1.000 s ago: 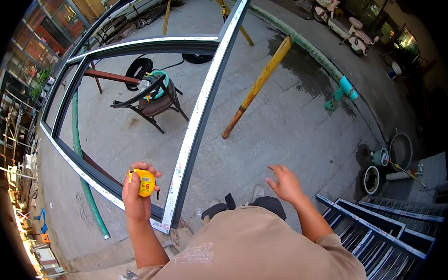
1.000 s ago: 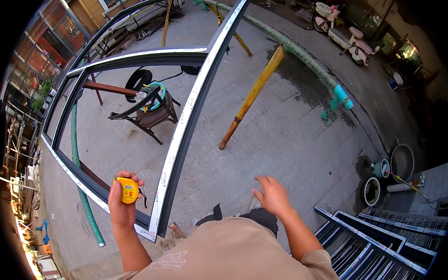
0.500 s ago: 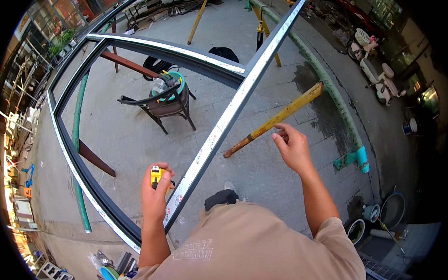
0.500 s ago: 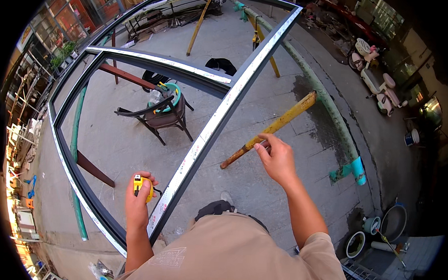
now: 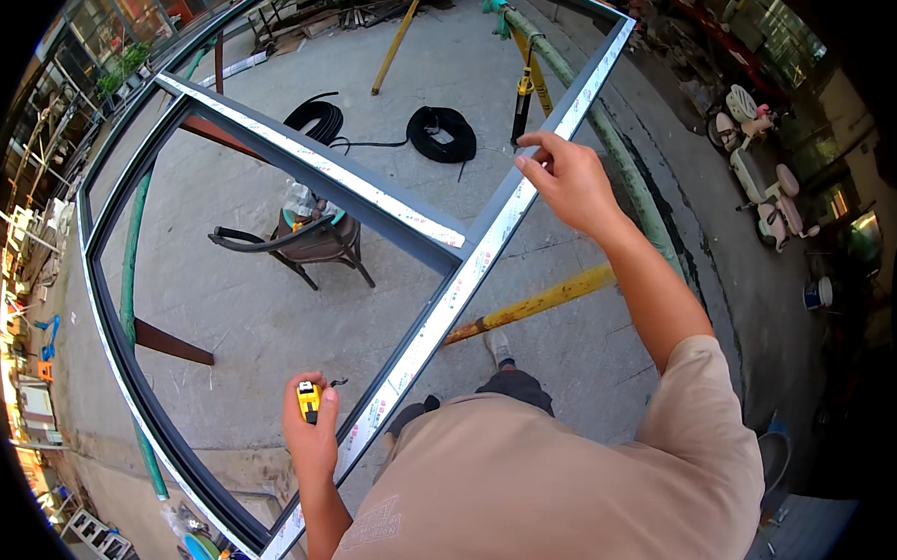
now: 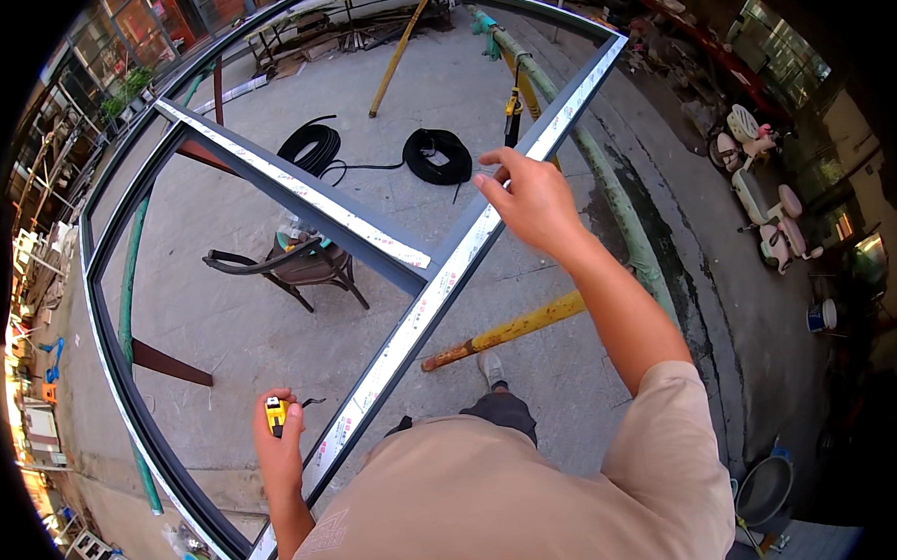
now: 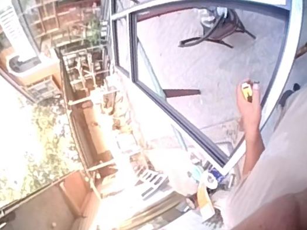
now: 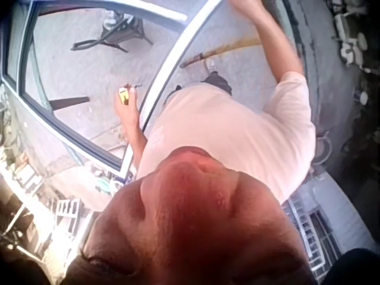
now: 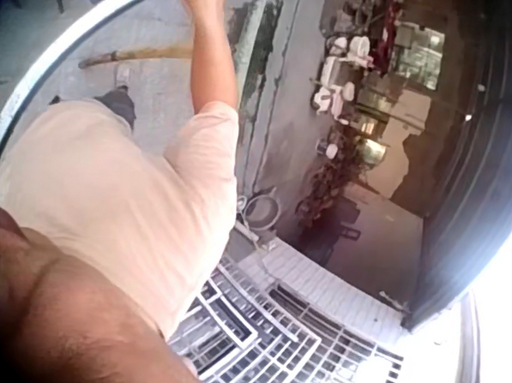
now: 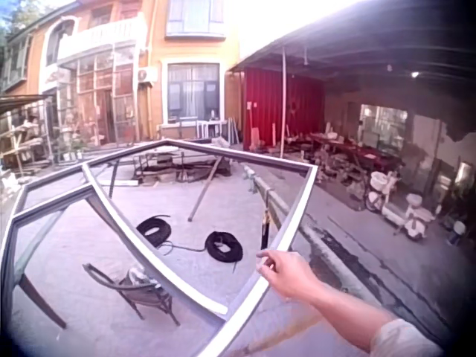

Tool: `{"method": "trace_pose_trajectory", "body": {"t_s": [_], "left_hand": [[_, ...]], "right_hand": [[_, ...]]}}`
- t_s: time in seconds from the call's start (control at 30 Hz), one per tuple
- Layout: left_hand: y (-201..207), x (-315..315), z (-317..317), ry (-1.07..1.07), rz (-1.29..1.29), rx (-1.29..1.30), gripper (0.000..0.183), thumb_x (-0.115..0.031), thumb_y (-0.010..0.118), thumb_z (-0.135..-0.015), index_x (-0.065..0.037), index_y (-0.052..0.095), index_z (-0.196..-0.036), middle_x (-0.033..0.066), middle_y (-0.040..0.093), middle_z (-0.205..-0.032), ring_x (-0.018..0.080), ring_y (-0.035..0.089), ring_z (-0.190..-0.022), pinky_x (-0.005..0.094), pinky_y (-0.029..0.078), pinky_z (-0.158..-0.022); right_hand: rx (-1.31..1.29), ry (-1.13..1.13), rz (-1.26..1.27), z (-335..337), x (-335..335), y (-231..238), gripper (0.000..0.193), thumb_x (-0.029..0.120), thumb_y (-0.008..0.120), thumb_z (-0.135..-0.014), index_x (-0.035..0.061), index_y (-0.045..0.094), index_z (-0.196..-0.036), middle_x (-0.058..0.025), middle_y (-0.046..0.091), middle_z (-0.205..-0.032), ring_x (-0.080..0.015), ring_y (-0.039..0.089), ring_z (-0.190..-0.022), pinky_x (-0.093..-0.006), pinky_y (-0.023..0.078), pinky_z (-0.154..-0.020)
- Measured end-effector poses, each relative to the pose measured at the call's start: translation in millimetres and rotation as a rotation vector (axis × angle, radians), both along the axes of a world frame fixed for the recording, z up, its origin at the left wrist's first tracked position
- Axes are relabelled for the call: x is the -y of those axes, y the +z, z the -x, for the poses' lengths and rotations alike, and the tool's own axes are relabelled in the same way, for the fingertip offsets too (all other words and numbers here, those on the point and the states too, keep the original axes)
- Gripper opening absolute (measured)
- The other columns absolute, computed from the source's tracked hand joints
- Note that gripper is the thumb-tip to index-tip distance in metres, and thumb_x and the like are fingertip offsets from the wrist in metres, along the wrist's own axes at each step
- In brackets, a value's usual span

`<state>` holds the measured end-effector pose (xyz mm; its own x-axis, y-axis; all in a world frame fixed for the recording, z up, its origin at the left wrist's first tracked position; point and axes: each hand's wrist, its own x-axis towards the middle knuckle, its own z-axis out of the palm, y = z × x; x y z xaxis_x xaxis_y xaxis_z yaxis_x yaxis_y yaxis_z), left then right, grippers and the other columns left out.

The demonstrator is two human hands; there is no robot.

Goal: The person measures a metal strip against a window frame using a measuring tape, positions the strip, and then lifts and moves the large metal window frame.

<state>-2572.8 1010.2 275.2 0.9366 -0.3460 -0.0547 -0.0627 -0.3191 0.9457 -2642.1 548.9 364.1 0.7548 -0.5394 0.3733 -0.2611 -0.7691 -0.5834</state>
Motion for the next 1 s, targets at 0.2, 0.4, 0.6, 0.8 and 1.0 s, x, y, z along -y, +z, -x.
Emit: {"method": "trace_pose_trajectory", "body": {"t_s": [0.2, 0.4, 0.6, 0.8, 1.0], "left_hand": [[-24, 69, 16, 0.236, -0.19, 0.185, 0.028, -0.011, 0.074, -0.098, -0.001, 0.065, -0.123, 0.0118, 0.067, -0.11, 0.0221, 0.064, -0.101, 0.036, 0.051, -0.093], [-34, 87, 24, 0.522, -0.439, 0.238, 0.031, -0.014, 0.074, -0.099, 0.0, 0.065, -0.125, 0.0166, 0.068, -0.117, 0.0296, 0.065, -0.108, 0.0403, 0.05, -0.099], [-36, 95, 23, 0.601, -0.626, 0.385, 0.028, -0.013, 0.072, -0.101, 0.002, 0.064, -0.123, 0.0157, 0.068, -0.112, 0.0274, 0.065, -0.101, 0.0392, 0.051, -0.093], [-26, 107, 21, 0.681, -0.649, 0.31, 0.03, -0.009, 0.074, -0.095, 0.004, 0.065, -0.121, 0.0179, 0.069, -0.111, 0.032, 0.065, -0.101, 0.0418, 0.051, -0.095], [-25, 105, 32, 0.738, -0.726, 0.228, 0.028, -0.01, 0.072, -0.098, 0.005, 0.064, -0.121, 0.0174, 0.068, -0.111, 0.0309, 0.064, -0.1, 0.0411, 0.051, -0.095]], "right_hand": [[-0.226, 0.125, -0.46, -156, 184, -14, 0.048, 0.04, 0.072, -0.102, -0.0024, 0.074, -0.123, -0.0139, 0.077, -0.094, -0.0229, 0.073, -0.077, -0.0399, 0.062, -0.07], [-0.706, -0.092, -0.201, -297, 319, -72, 0.045, 0.039, 0.068, -0.103, -0.0021, 0.077, -0.117, -0.0178, 0.078, -0.104, -0.0305, 0.075, -0.079, -0.0455, 0.064, -0.074], [-0.5, -0.338, -0.175, -349, 417, -160, 0.045, 0.025, 0.06, -0.101, 0.0018, 0.071, -0.138, -0.021, 0.071, -0.138, -0.0353, 0.07, -0.125, -0.0562, 0.053, -0.105], [-0.54, -0.768, -0.52, -376, 470, -216, 0.075, 0.023, 0.07, -0.094, -0.0009, 0.042, -0.159, -0.0194, 0.044, -0.164, -0.0371, 0.046, -0.152, -0.0524, 0.045, -0.119], [-0.821, -0.374, -0.484, -395, 510, -296, 0.059, 0.022, 0.067, -0.094, 0.0015, 0.06, -0.149, -0.019, 0.062, -0.152, -0.0316, 0.062, -0.14, -0.0469, 0.05, -0.115]]}}
